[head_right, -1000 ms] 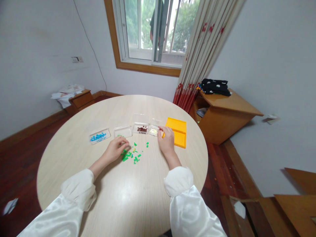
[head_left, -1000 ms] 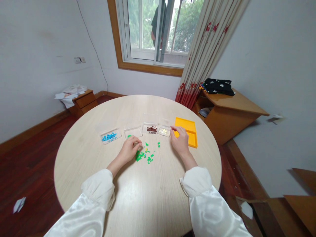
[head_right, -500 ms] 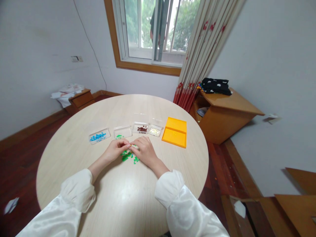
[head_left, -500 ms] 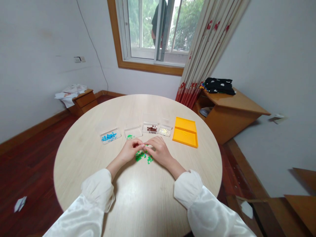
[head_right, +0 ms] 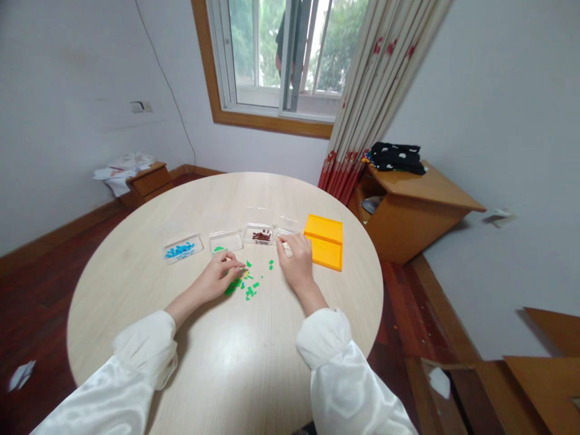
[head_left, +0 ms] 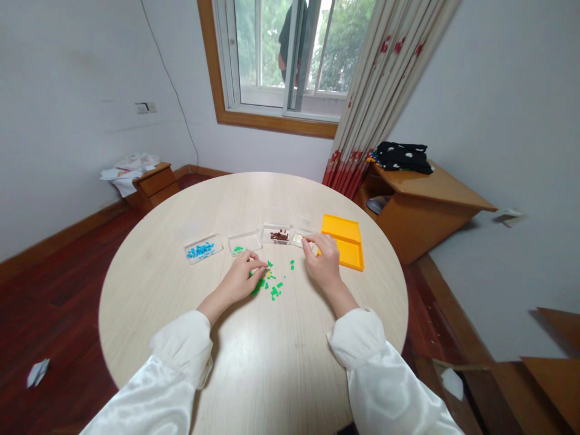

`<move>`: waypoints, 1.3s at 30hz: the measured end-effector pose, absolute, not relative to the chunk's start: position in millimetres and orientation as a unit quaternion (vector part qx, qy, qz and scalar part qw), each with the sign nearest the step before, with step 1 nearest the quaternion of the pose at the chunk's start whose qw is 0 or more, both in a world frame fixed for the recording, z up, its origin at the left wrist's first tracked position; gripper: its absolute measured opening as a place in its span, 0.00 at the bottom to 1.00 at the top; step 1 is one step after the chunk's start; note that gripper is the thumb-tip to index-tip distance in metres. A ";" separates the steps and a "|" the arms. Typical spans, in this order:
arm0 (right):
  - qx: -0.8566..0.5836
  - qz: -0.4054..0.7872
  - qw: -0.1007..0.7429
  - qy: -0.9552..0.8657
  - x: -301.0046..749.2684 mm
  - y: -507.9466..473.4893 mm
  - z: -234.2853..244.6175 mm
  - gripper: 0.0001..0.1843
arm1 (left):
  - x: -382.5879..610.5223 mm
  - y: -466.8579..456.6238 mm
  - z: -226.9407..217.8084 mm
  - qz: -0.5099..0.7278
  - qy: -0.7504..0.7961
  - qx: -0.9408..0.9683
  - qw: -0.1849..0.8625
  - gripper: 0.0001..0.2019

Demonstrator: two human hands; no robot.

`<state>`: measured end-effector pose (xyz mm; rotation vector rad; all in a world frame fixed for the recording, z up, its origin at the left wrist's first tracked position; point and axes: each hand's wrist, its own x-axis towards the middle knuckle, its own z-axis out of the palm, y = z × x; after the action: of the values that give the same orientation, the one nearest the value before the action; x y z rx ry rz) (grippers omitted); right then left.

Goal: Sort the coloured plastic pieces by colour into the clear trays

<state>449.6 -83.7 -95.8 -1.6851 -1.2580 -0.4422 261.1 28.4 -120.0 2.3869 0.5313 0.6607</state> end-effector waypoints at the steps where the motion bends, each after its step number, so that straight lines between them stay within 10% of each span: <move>1: -0.712 -0.197 0.473 -0.480 458.9 -86.1 -95.9 0.11 | 260.0 28.3 -120.9 0.236 0.189 0.912 0.277 0.13; 39: -0.821 -0.186 0.411 -0.350 500.2 -95.4 -106.6 0.16 | 260.6 29.3 -118.6 0.206 0.205 0.922 0.258 0.08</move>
<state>500.2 -95.4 -106.6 -2.0651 -0.8812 -0.4679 260.6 29.3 -118.6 2.4993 0.5553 0.5590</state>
